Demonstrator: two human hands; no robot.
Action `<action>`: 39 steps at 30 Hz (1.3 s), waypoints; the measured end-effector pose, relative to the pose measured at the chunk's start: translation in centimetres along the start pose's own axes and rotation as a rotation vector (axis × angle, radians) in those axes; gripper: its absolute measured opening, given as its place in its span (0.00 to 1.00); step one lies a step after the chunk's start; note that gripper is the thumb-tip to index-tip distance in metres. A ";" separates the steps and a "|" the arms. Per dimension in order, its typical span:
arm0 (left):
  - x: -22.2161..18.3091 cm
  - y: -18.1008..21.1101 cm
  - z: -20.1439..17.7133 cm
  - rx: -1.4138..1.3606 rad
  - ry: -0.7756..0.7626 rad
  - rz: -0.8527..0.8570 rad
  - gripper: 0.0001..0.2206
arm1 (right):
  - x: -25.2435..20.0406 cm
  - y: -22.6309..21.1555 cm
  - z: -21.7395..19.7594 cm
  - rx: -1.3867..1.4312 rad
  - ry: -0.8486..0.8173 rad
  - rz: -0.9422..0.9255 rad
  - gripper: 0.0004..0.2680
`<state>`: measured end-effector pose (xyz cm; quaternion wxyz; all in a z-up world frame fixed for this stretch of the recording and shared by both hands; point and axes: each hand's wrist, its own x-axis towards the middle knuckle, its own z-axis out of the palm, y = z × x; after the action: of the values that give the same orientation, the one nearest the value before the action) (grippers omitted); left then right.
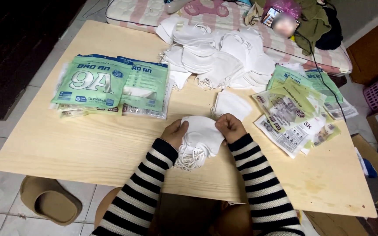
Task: Sorting and inspecting white face masks on a table and stacking them neatly.
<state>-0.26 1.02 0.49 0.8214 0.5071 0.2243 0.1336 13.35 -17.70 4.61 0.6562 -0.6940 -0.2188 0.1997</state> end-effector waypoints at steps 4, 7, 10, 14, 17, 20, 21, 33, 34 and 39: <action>0.4 -0.2 0.4 0.131 -0.062 -0.048 0.18 | 0.5 1.5 -0.7 -0.061 -0.074 -0.038 0.02; -2.2 3.0 1.5 0.292 -0.058 -0.056 0.21 | -0.4 1.4 -1.1 -0.196 -0.025 -0.168 0.02; -3.6 5.7 1.6 0.383 0.012 0.041 0.28 | -5.5 -7.3 1.5 -0.476 0.134 -0.359 0.05; -4.8 9.2 0.1 0.115 0.169 -0.044 0.23 | -16.1 -20.2 5.9 -0.417 -0.106 -0.580 0.04; -0.7 5.3 -2.8 -0.356 0.064 0.009 0.22 | -22.4 -25.4 7.3 -0.421 -0.252 -0.705 0.08; -0.7 4.5 -3.1 -0.627 -0.049 0.180 0.31 | -26.4 -27.5 9.6 -0.403 -0.209 -0.668 0.06; -1.8 5.3 -2.4 -0.697 -0.083 0.232 0.33 | -27.5 -27.8 9.9 -0.398 -0.192 -0.648 0.05; 2.0 2.5 -4.6 -0.553 -0.033 0.223 0.26 | -18.0 -15.9 1.1 -0.302 -0.076 -0.586 0.04; 2.3 2.6 -4.8 -0.554 -0.033 0.239 0.26 | -13.0 -12.3 0.2 -0.300 -0.083 -0.600 0.04; 0.7 2.9 -5.3 -0.432 0.159 0.229 0.21 | 0.3 6.4 0.7 -0.548 0.025 0.267 0.17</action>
<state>-2.29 6.75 0.83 0.8700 0.3299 0.1955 0.3101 13.42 -17.22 -1.77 0.4150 -0.8703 -0.1633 0.2091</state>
